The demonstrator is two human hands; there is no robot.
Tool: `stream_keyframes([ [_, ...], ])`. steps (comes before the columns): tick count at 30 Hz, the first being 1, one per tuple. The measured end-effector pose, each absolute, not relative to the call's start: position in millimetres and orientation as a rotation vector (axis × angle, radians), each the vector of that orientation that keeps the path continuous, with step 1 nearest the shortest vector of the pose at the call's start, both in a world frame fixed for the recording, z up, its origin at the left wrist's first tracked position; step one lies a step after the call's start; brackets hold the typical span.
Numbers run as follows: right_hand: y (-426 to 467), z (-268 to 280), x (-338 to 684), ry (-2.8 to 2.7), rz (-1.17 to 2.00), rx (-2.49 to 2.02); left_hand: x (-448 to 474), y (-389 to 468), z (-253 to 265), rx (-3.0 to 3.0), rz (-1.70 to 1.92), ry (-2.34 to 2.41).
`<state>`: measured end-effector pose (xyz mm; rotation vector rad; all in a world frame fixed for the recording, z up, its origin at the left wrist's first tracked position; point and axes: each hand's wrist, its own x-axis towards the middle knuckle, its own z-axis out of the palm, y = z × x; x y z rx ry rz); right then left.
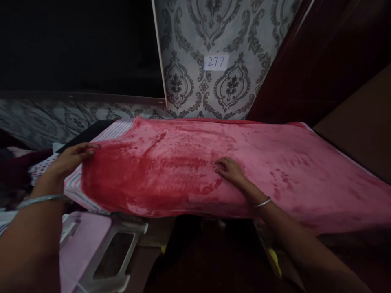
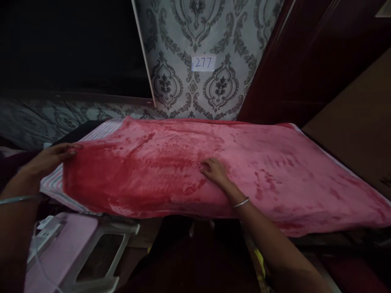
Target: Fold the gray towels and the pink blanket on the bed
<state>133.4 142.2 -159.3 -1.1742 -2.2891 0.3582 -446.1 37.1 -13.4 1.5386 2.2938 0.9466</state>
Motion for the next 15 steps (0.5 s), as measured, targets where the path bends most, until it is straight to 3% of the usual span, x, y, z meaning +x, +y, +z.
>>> stream_keyframes([
  [5, 143, -161, 130, -2.304, 0.322, -1.238, -444, 31, -3, 1.326, 1.22, 2.155],
  [15, 133, -159, 113, -2.261, 0.199, -1.314, -429, 22, 14, 1.375, 1.264, 2.324],
])
